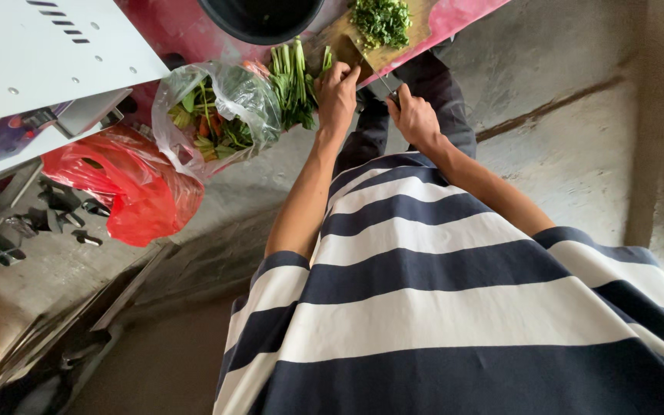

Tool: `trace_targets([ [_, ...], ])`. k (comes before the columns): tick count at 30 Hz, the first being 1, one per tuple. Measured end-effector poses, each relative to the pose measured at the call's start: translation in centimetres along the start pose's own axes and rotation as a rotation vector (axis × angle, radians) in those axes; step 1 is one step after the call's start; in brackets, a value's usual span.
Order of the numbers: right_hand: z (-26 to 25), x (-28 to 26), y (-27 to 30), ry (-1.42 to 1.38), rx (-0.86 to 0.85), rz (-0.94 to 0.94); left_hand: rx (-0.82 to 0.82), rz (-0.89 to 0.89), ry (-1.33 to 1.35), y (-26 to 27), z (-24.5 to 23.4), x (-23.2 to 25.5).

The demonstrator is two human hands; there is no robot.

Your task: The person chops green vegetables on a wooden cutting board using a knife.

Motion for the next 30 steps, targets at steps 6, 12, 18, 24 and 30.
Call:
trace_targets([
  [6, -1.8, -1.1, -0.1, -0.044, -0.077, 0.065, 0.021, 0.003, -0.006, 0.1, 0.1, -0.1],
  [12, -2.8, -1.7, 1.7, -0.050, -0.132, 0.122, 0.017, -0.012, 0.002, 0.0, -0.2, 0.1],
  [18, -1.3, -1.1, 2.7, -0.002, -0.052, 0.051, 0.068, 0.016, 0.015, 0.0, 0.0, 0.0],
  [24, 0.3, -0.4, 0.3, 0.036, -0.023, 0.037, 0.042, 0.024, 0.002, -0.1, -0.1, -0.1],
  [30, -0.3, -1.2, -2.5, 0.022, -0.027, 0.032, 0.039, 0.001, -0.021, 0.0, -0.1, -0.2],
])
Point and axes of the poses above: each hand's wrist, its own y-axis away from the middle knuckle, its own z-axis out of the palm, x = y × z, the point moved 2 cm from there along -y, towards the middle knuckle, and after that the axes turned 15 degrees about -z, right-handed, at the moved point
